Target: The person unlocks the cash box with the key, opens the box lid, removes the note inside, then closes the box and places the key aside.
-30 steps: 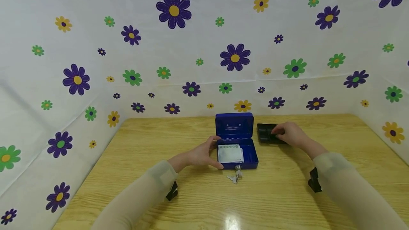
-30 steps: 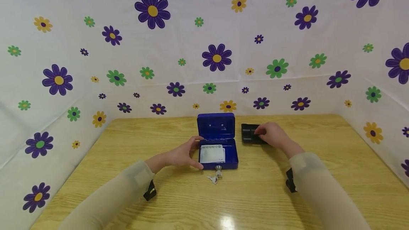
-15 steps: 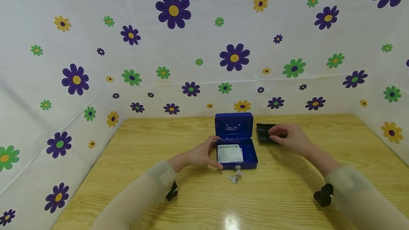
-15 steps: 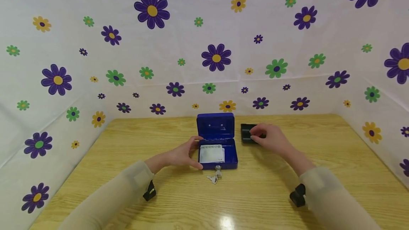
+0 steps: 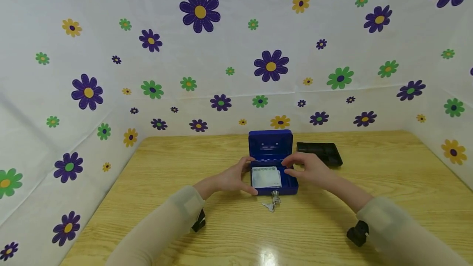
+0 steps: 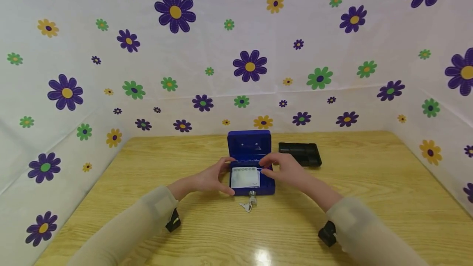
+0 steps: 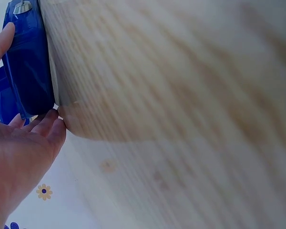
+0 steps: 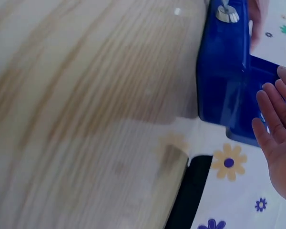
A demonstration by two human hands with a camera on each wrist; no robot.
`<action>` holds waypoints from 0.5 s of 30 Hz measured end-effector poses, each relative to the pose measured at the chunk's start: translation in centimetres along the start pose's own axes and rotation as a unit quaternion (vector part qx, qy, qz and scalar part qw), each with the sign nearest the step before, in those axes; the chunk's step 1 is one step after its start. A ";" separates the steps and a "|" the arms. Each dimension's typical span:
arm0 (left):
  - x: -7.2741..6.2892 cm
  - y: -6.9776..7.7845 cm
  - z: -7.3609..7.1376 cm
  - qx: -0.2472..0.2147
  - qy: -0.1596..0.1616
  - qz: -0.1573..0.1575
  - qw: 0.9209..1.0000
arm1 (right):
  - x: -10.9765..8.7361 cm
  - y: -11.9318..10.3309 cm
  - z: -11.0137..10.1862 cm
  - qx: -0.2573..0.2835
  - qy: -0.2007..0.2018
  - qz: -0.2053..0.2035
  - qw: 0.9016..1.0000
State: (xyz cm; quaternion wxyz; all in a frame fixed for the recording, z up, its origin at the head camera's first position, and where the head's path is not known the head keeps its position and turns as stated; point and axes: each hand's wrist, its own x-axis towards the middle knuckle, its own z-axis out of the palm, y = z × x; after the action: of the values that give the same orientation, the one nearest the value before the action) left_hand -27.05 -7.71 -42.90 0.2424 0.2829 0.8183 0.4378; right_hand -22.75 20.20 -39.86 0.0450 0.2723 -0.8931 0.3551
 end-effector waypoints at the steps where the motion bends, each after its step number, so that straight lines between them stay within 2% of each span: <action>1: 0.0 0.0 0.0 0.000 0.000 0.001 1.000 | 0.2 -0.1 0.3 0.000 -0.004 -0.001 1.000; 9: 0.2 -0.2 0.0 -0.005 -0.002 0.003 1.000 | 2.2 0.3 2.3 0.006 -0.054 -0.015 0.998; 15: 0.2 -0.2 -0.1 -0.006 -0.001 0.000 1.000 | 3.2 0.6 3.3 -0.008 -0.075 -0.019 0.997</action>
State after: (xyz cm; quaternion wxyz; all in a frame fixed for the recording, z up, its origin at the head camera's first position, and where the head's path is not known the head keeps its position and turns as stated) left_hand -27.26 -7.72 -43.03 0.2451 0.2814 0.8155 0.4424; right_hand -25.39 16.96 -41.83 -0.0133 0.3151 -0.8915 0.3251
